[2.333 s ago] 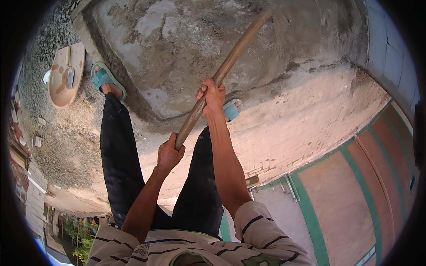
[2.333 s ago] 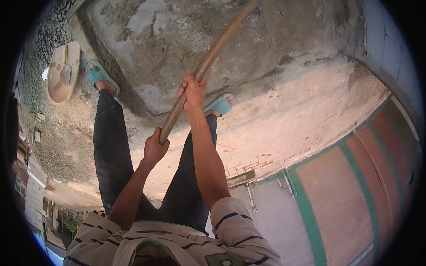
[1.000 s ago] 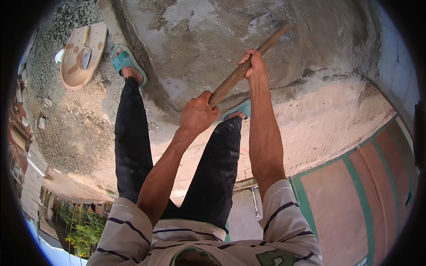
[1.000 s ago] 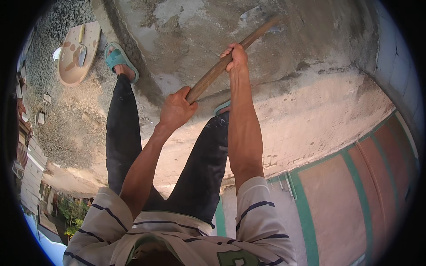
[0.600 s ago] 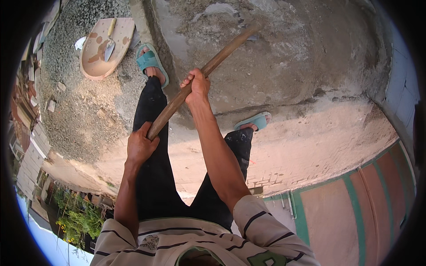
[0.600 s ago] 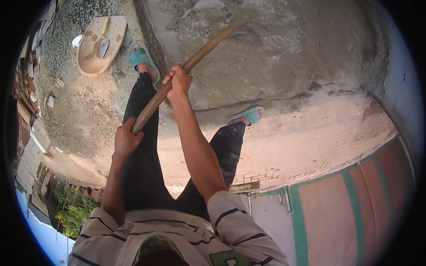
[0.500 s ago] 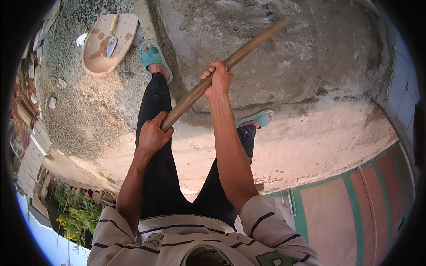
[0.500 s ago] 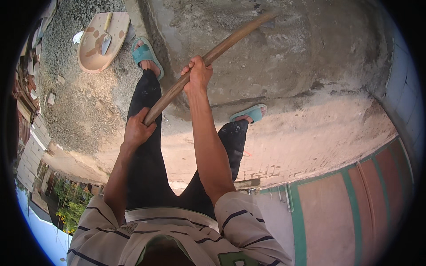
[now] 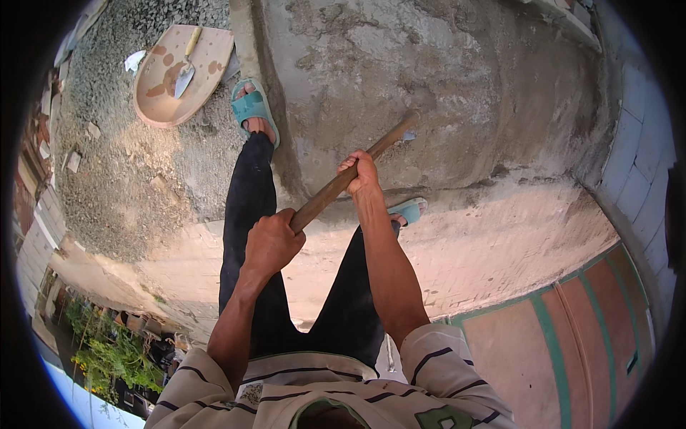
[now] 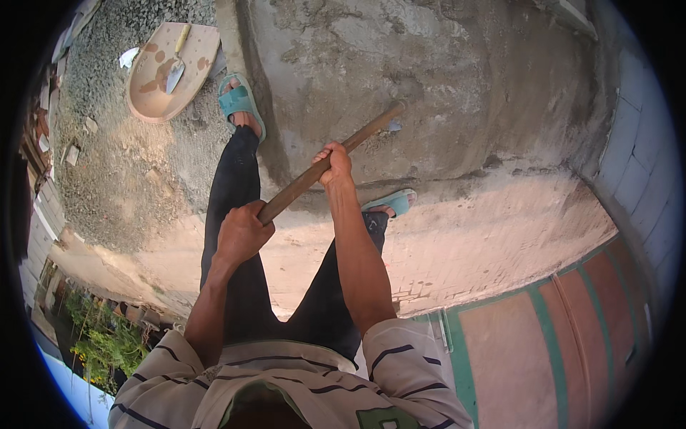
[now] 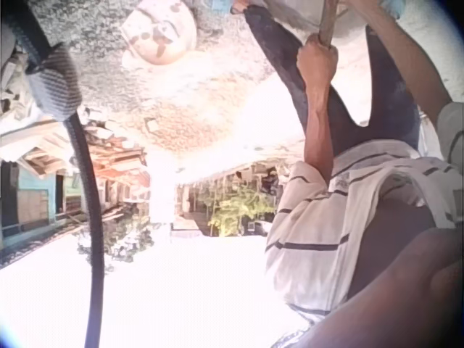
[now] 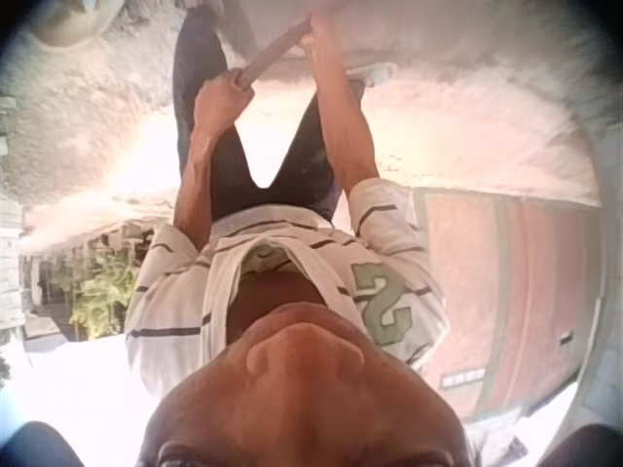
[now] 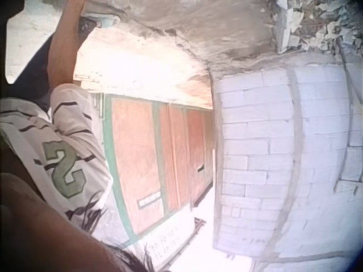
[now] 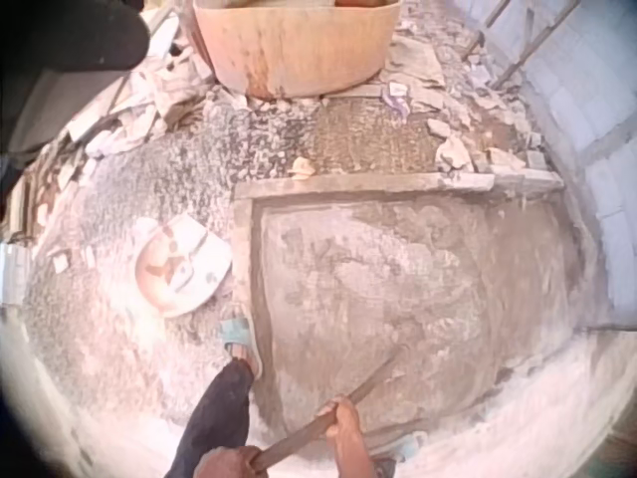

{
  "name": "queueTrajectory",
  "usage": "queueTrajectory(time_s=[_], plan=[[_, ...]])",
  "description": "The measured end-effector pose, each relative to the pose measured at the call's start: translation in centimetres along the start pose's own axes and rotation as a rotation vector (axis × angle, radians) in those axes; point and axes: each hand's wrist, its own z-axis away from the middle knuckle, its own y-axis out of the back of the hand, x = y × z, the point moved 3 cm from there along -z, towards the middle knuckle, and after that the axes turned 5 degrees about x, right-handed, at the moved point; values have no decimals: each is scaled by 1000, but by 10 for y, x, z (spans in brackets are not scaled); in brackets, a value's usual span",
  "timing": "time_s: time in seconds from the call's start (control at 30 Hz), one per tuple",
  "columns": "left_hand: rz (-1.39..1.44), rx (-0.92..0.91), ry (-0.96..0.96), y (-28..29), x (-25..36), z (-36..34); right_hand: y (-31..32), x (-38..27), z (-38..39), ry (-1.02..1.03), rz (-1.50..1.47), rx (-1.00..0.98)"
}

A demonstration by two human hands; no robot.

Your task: The person walks to a construction site and uses a hoe to mix dry cement and gravel in a concrete basin. They pour water from a bucket into the mixture and continue to mix the ingredients thoroughly with the hoe until the concrete is combined.

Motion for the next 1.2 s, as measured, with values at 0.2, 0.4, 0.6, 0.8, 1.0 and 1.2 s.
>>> queueTrajectory(time_s=[0.2,0.4,0.6,0.8,1.0,1.2], plan=[[-27,117,-37,84,-18,4,-90,46,23,-7,-17,-34],[-71,260,-132,172,-73,-23,-208,105,36,-113,-124,-241],[172,308,-95,150,-121,-65,-255,93,52,244,-19,-181],[307,240,-221,55,-82,-98,-210,-8,51,481,192,-106],[275,98,26,-29,-40,-47,-126,-25,15,371,346,-82],[288,-38,347,-124,-52,91,22,64,28,168,513,60]])
